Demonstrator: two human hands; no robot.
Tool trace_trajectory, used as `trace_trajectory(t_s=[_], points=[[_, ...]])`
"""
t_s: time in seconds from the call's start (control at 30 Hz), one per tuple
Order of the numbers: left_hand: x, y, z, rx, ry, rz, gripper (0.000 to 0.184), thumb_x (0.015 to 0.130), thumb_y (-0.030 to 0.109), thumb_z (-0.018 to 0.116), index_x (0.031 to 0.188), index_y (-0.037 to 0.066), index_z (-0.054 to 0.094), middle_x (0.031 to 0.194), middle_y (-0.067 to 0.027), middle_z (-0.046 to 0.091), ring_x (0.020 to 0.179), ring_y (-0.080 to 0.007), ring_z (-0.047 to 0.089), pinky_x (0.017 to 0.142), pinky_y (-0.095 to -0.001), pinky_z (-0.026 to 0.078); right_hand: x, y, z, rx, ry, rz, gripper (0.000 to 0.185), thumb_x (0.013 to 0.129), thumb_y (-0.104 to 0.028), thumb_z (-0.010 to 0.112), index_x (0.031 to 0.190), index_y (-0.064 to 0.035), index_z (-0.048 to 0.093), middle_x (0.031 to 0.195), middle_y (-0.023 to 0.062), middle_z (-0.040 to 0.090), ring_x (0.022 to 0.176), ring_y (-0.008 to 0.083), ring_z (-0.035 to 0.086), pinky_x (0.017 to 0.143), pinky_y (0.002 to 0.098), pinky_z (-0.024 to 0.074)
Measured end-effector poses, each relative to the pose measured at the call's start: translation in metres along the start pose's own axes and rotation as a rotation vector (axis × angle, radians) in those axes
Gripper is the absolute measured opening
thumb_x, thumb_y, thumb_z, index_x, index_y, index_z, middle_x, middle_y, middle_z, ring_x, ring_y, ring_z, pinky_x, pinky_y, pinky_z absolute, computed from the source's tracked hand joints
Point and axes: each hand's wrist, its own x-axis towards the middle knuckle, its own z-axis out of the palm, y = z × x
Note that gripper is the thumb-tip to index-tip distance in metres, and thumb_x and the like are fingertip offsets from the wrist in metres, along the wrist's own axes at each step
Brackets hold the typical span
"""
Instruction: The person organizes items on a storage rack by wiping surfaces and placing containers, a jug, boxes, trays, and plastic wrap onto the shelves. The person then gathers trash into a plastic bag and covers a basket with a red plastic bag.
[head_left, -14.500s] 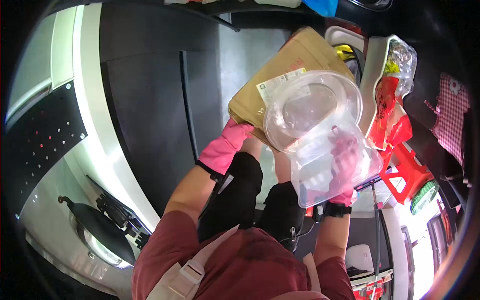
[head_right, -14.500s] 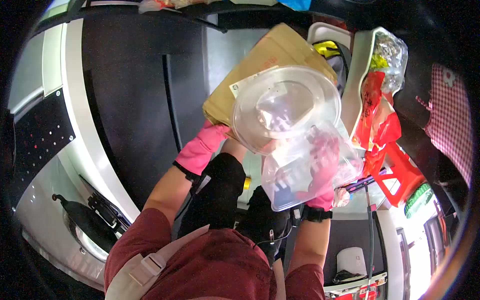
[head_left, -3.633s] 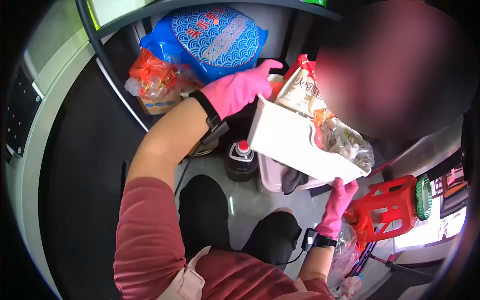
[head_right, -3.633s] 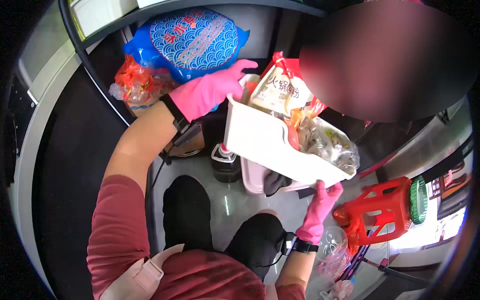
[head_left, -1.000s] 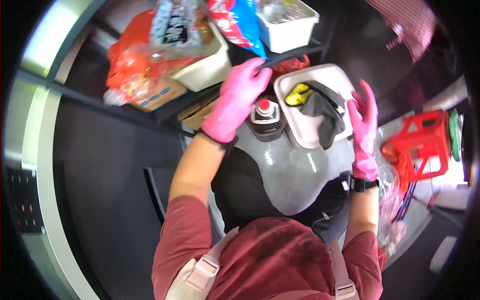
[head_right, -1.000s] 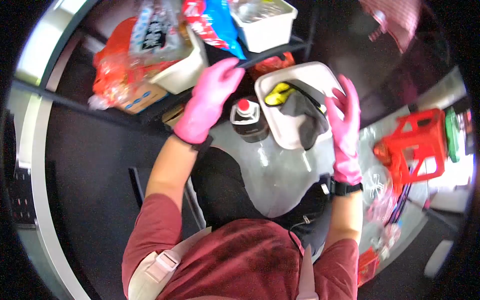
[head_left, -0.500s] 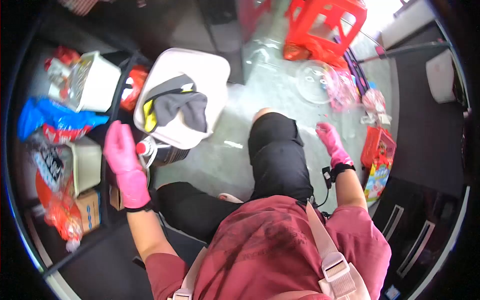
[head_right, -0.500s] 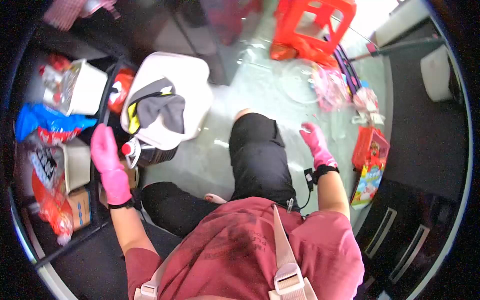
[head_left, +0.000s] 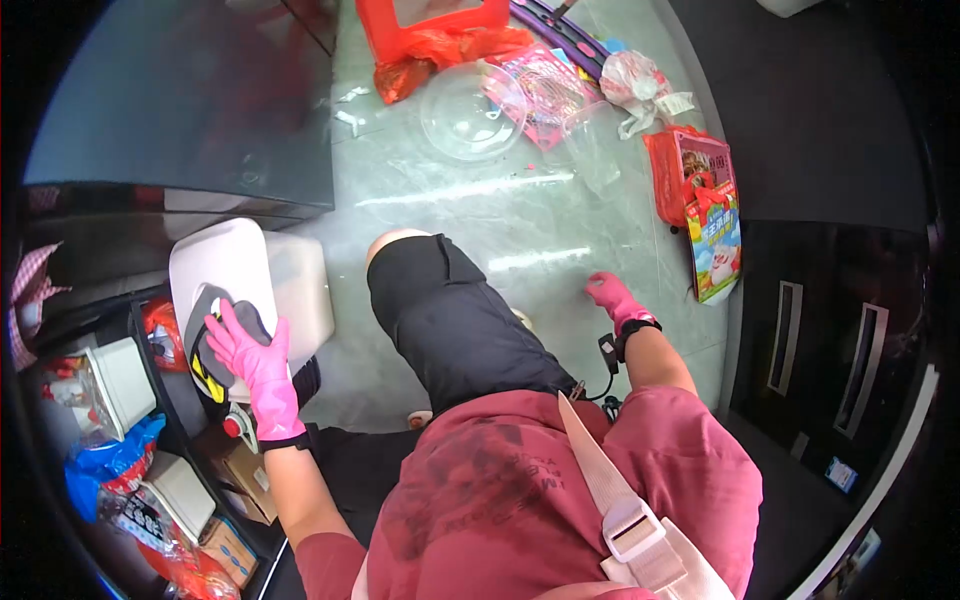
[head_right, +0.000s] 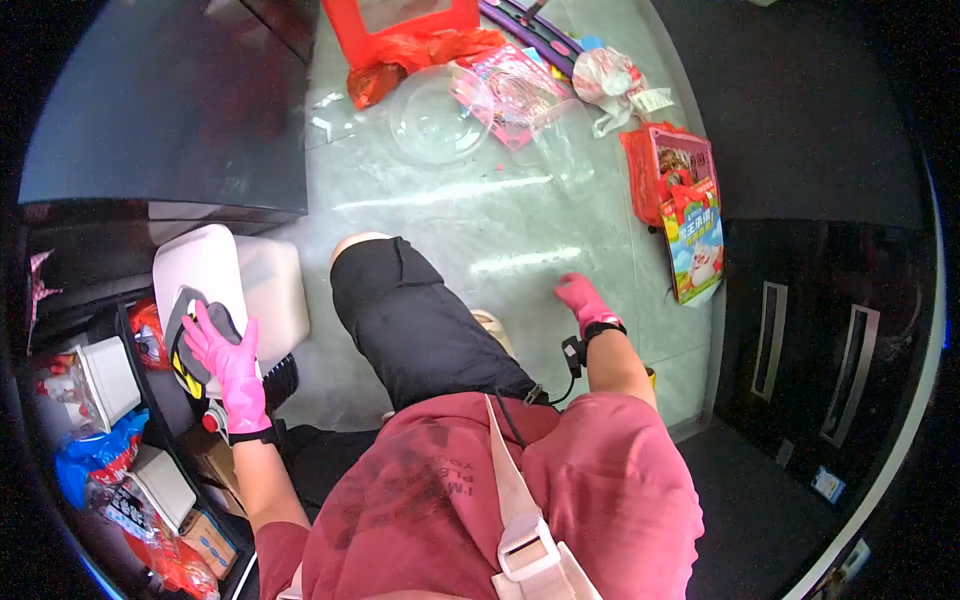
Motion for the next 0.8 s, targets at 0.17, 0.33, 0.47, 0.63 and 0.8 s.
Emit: trace_trajectory(t_s=[0.17, 0.33, 0.47, 0.63, 0.8], points=[[0.003, 0.006, 0.009, -0.004, 0.053, 0.024, 0.104, 0.065, 0.035, 0.086, 0.152, 0.021, 0.031, 0.159, -0.0206, 0.021, 0.143, -0.046, 0.019, 0.116, -0.0549, 0.02, 0.017, -0.038, -0.05, -0.183, 0.634, -0.371, 0.056, 0.079, -0.026, 0.07, 0.131, -0.0104, 0.056, 0.138, 0.0238, 0.05, 0.126, 0.0415, 0.049, 0.106, 0.0455, 0.0409], [0.003, 0.012, 0.018, -0.088, 0.074, 0.077, 0.101, 0.064, 0.034, 0.086, 0.15, 0.02, 0.035, 0.158, -0.0196, 0.021, 0.143, -0.0446, 0.021, 0.116, -0.0551, 0.021, 0.052, -0.052, -0.184, -0.588, 1.175, -0.422, 0.057, 0.08, -0.037, 0.071, 0.13, -0.0134, 0.057, 0.146, 0.0251, 0.04, 0.131, 0.0473, 0.04, 0.109, 0.0524, 0.0345], [0.003, 0.021, 0.024, -0.116, 0.052, 0.041, 0.101, 0.064, 0.033, 0.087, 0.15, 0.02, 0.035, 0.159, -0.0194, 0.021, 0.144, -0.043, 0.02, 0.116, -0.0535, 0.021, 0.048, -0.064, -0.245, -0.503, 0.993, -0.067, 0.081, 0.07, -0.063, 0.072, 0.132, -0.0132, 0.056, 0.152, 0.0279, 0.029, 0.134, 0.0527, 0.031, 0.112, 0.0536, 0.0282], [0.005, 0.022, 0.033, -0.112, 0.052, 0.072, 0.099, 0.066, 0.031, 0.086, 0.15, 0.019, 0.035, 0.159, -0.0192, 0.021, 0.144, -0.0411, 0.021, 0.117, -0.052, 0.021, 0.062, -0.022, -0.248, -0.602, 0.884, -0.066, 0.062, 0.07, -0.046, 0.075, 0.117, -0.0073, 0.064, 0.136, 0.0219, 0.052, 0.13, 0.0404, 0.044, 0.11, 0.0487, 0.0343], [0.004, 0.028, 0.032, -0.095, 0.062, 0.068, 0.097, 0.067, 0.03, 0.085, 0.15, 0.019, 0.036, 0.158, -0.0193, 0.022, 0.144, -0.0404, 0.021, 0.117, -0.0517, 0.021, 0.052, -0.034, -0.191, -0.51, 0.856, -0.368, 0.025, 0.067, -0.022, 0.074, 0.083, -0.0035, 0.068, 0.095, 0.0198, 0.066, 0.099, 0.0393, 0.058, 0.088, 0.0479, 0.0443]])
